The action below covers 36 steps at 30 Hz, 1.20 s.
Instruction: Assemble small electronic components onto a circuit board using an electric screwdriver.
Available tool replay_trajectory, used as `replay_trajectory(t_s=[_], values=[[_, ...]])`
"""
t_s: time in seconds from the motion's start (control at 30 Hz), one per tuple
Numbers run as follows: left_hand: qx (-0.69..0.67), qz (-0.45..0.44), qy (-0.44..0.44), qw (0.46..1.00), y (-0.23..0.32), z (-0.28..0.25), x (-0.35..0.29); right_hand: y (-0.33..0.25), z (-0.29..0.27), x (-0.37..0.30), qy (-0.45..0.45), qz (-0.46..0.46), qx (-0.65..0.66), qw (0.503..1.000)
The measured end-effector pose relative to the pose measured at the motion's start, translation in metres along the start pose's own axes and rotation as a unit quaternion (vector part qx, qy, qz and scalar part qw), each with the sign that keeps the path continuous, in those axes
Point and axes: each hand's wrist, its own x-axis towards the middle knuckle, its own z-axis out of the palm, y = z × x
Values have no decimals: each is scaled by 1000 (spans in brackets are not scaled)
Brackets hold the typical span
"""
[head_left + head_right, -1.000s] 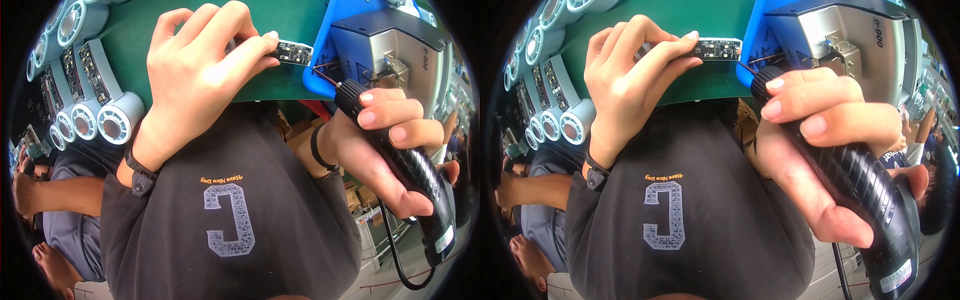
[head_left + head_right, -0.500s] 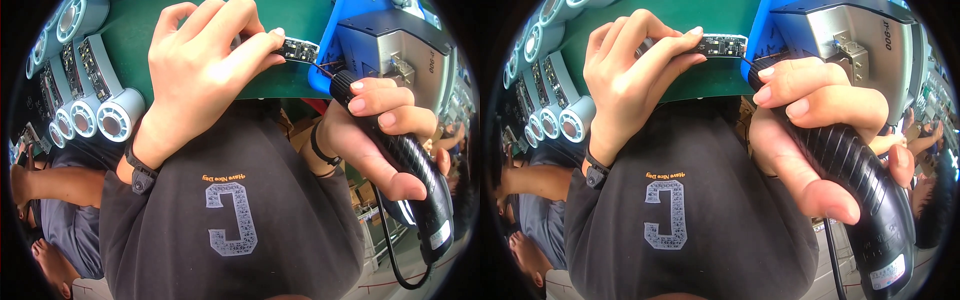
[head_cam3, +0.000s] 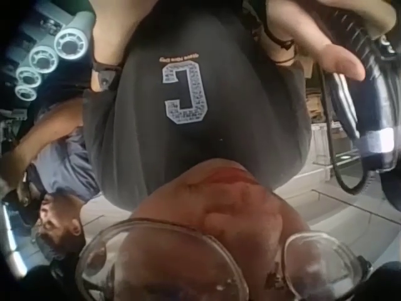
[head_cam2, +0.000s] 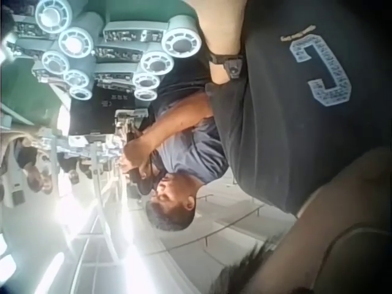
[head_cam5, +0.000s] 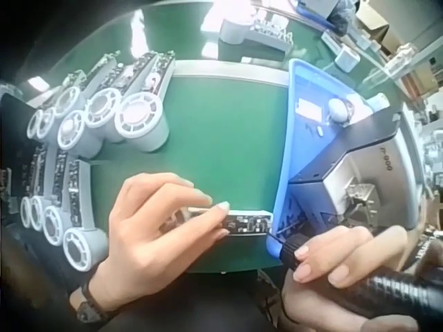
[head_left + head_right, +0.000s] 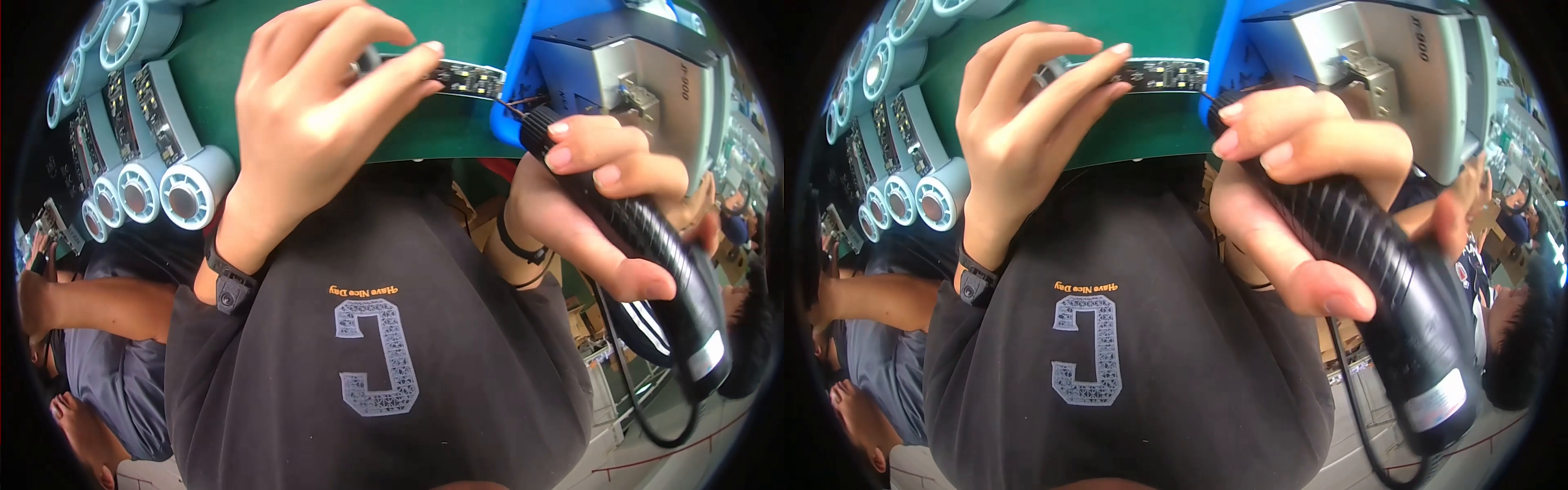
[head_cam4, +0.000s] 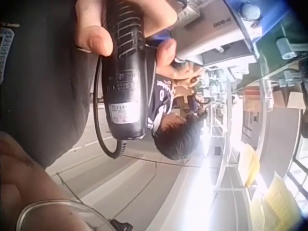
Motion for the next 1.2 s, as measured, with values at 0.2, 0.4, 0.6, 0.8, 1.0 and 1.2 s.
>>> replay_trajectory(t_s=[0.2, 0.4, 0.6, 0.8, 1.0, 1.2], values=[[-143, -122, 125, 974, 2, 17, -20, -31, -42, 63, 21, -43, -52, 997], [-284, -211, 114, 928, -4, 22, -33, -16, -77, 98, -9, -31, -138, 990], [-275, -157, 105, 943, -10, 21, -33, -12, -81, 103, -152, 99, -137, 974], [-290, -147, 98, 941, -9, 16, -40, -28, -42, 73, -105, 112, 0, 988], [-322, -159, 112, 926, -12, 20, -40, -42, 39, 20, -59, 8, 70, 996], [-303, -135, 85, 939, -16, 19, -44, -27, 23, 24, -292, 16, 30, 956]])
